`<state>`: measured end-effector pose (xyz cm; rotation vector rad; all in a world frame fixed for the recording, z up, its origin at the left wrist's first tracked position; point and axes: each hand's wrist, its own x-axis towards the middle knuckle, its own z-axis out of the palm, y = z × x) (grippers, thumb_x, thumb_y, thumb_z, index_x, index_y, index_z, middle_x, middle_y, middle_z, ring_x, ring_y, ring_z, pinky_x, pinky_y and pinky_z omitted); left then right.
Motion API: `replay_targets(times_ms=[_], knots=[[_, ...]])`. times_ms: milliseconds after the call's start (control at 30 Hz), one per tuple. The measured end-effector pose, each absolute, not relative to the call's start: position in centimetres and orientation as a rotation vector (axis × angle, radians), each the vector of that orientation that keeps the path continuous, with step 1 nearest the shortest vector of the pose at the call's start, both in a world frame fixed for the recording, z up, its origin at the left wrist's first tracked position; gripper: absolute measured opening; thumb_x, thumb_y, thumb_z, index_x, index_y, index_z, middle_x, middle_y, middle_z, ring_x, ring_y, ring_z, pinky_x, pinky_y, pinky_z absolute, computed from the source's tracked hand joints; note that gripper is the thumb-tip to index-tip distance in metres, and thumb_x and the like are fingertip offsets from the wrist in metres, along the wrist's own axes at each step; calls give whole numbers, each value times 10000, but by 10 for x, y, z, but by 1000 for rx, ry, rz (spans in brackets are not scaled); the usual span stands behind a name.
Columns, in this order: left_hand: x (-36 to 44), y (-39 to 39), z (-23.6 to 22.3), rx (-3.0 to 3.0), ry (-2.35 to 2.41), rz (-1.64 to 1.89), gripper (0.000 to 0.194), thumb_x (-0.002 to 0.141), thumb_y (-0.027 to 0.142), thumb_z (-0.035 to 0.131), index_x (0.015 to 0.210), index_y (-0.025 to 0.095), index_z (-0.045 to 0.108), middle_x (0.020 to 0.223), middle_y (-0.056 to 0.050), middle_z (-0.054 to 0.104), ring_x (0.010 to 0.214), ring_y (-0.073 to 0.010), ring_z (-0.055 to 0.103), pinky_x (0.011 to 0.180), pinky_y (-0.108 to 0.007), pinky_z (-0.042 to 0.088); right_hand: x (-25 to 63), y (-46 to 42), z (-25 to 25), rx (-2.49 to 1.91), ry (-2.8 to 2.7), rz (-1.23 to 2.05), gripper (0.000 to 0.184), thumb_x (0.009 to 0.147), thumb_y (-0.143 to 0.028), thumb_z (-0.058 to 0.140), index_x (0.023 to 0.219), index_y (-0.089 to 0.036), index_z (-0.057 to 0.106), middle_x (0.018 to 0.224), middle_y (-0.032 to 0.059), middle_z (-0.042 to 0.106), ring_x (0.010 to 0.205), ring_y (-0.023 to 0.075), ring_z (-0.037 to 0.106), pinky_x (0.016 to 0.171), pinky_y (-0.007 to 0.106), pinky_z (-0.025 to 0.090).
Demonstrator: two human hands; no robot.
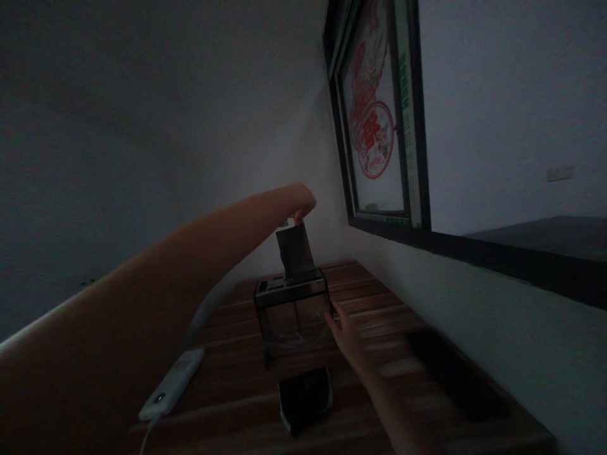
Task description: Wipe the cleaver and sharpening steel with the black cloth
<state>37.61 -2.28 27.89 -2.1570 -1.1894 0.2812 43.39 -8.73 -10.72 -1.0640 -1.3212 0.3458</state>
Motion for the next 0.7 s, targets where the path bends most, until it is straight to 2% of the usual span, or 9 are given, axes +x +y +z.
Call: replay_targets(times_ms=[100, 300, 467, 700], knots=[[379, -29, 269, -2024, -1364, 631, 110, 487, 205, 765, 559, 169, 690, 596, -67, 669, 762, -258, 605, 747, -347, 414, 434, -88, -107, -1072, -1324, 356, 484, 801, -459, 478, 1192, -178, 513, 1188, 114, 568, 1113, 253, 508, 962, 437, 372], [383, -40, 241, -2118, -1243, 555, 120, 460, 201, 783, 504, 194, 672, 502, -31, 642, 693, -226, 614, 715, -320, 439, 435, -87, -107, -1074, -1359, 371, 496, 811, -458, 461, 1215, -171, 493, 1197, 125, 558, 1118, 257, 503, 951, 435, 384], [388, -36, 214, -2141, -1192, 601, 160, 431, 173, 801, 529, 208, 678, 546, -31, 662, 756, -245, 616, 743, -343, 433, 435, -86, -108, -1053, -1364, 333, 485, 807, -448, 474, 1208, -177, 502, 1199, 114, 560, 1127, 256, 497, 968, 434, 368], [392, -21, 178, -2197, -1142, 613, 172, 407, 219, 820, 488, 223, 668, 587, -46, 677, 820, -279, 617, 773, -378, 436, 434, -87, -110, -1035, -1339, 328, 456, 798, -416, 502, 1198, -197, 513, 1180, 102, 575, 1096, 259, 519, 930, 434, 410]])
